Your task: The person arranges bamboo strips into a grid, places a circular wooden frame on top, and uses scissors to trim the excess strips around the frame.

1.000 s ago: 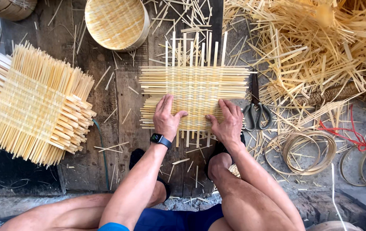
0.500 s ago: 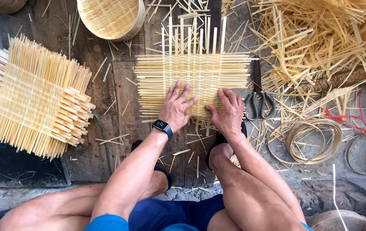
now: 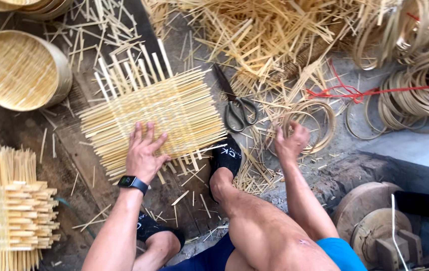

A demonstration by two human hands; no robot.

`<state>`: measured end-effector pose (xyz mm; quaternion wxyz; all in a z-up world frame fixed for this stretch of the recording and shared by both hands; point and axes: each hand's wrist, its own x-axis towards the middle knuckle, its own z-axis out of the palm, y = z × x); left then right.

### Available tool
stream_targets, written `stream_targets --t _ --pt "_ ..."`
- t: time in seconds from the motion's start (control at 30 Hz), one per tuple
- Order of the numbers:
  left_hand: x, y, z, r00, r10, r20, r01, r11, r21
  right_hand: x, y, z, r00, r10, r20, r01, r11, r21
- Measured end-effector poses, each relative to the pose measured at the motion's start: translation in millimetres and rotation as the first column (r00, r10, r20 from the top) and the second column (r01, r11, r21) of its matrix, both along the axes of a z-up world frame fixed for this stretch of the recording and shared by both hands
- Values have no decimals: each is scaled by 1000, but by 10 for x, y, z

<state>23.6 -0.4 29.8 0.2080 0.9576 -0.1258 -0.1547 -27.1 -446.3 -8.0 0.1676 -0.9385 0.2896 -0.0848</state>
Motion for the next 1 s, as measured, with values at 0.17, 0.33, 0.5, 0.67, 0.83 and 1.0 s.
stream_targets --t 0.17,0.33,0.5,0.67,0.83,1.0 --pt "-25 14 -106 999 29 -32 -29 999 14 -440 -1045 -173 990 -122 64 136 942 -306" --pt "-22 13 -189 999 12 -40 -9 998 65 -334 -1494 69 957 -115 -266 166 970 178" --pt "198 -152 237 995 41 -89 -37 998 42 178 -740 1322 933 346 100 -345 938 -29" --pt "216 -880 1178 939 105 -328 -334 513 -791 697 550 2432 537 799 271 -827 561 -16" --pt "-100 -1070 1716 823 109 -557 -547 -110 -830 896 1318 3035 286 896 340 -945 322 -55" --pt "-415 -683 1786 717 -36 -696 -656 -374 -656 864 1717 3223 155 961 229 -978 182 -99"
